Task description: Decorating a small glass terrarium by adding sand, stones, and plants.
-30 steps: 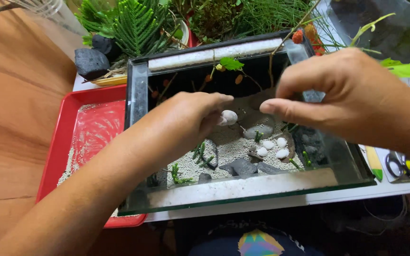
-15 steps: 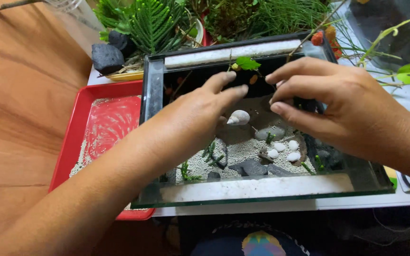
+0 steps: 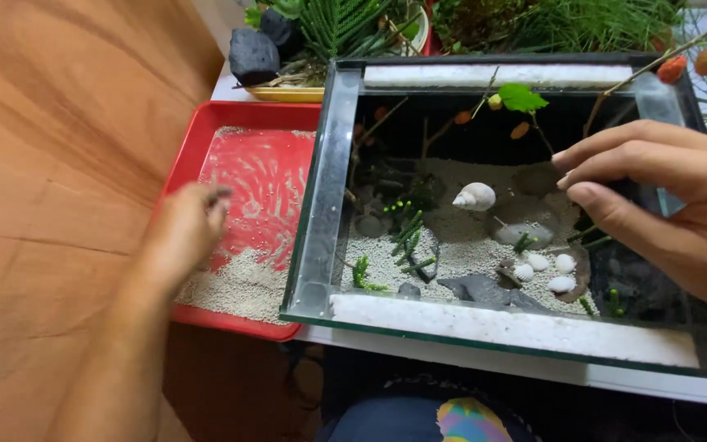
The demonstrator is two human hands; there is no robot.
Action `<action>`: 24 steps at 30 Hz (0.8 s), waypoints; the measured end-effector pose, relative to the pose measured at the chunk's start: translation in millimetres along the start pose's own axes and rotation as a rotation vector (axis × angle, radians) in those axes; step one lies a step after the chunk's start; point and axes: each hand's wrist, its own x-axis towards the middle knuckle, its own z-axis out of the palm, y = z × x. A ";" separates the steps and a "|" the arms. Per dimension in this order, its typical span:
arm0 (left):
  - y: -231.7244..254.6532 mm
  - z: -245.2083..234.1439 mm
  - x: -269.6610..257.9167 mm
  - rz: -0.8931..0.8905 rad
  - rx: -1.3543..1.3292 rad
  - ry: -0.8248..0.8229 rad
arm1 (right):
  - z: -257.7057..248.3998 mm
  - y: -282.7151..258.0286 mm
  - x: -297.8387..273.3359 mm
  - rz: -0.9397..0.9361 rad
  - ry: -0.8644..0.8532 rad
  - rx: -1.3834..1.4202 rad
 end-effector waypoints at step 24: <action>41.3 51.1 -82.7 0.445 0.318 -0.078 | -15.5 0.9 -10.5 0.048 -0.041 -0.018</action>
